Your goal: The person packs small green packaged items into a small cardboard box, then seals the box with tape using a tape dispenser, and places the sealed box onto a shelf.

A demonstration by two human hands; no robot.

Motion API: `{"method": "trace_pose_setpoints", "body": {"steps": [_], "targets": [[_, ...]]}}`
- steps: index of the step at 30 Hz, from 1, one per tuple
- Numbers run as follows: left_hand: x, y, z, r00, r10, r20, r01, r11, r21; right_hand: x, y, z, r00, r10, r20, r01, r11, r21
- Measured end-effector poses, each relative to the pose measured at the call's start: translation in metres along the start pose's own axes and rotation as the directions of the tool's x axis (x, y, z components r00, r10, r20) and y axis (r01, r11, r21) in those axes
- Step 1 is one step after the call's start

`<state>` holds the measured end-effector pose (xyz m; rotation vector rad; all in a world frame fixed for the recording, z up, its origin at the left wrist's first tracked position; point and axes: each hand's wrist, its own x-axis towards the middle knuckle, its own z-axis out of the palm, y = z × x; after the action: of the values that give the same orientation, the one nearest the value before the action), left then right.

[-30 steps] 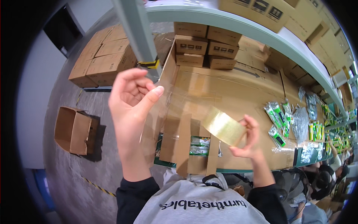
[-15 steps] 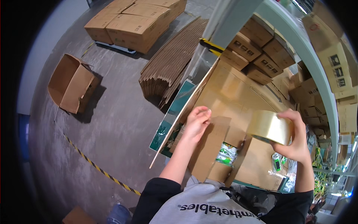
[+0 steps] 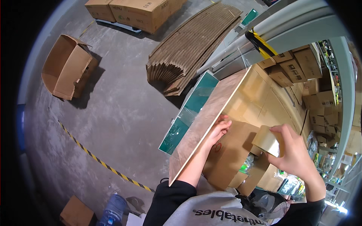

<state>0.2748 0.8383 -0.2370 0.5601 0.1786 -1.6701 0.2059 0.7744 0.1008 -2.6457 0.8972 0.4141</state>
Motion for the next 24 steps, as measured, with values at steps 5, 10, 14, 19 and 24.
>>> {"method": "trace_pose_setpoints", "body": {"steps": [5, 10, 14, 19, 24], "targets": [[0.002, -0.004, -0.006, 1.000, -0.004, 0.020, 0.003, 0.999, 0.051, 0.010, 0.001, 0.003, 0.997, 0.057, 0.061, -0.055, 0.998, -0.023], [0.003, -0.006, -0.003, 1.000, 0.014, 0.011, -0.016, 0.983, 0.181, 0.012, 0.007, 0.006, 0.996, 0.060, 0.063, -0.059, 0.998, -0.021], [0.001, -0.011, -0.007, 0.999, 0.035, -0.007, -0.032, 0.968, 0.248, 0.015, 0.004, 0.007, 0.992, 0.073, 0.106, -0.072, 0.997, -0.009], [0.000, -0.019, -0.009, 0.995, 0.080, -0.054, -0.059, 0.949, 0.308, 0.018, 0.005, 0.009, 0.993, 0.039, 0.112, -0.038, 0.999, -0.016], [0.003, -0.032, 0.001, 0.948, 0.298, -0.108, -0.225, 0.873, 0.433, 0.018, 0.005, 0.010, 0.993, 0.020, 0.115, -0.017, 1.000, -0.023]]}}
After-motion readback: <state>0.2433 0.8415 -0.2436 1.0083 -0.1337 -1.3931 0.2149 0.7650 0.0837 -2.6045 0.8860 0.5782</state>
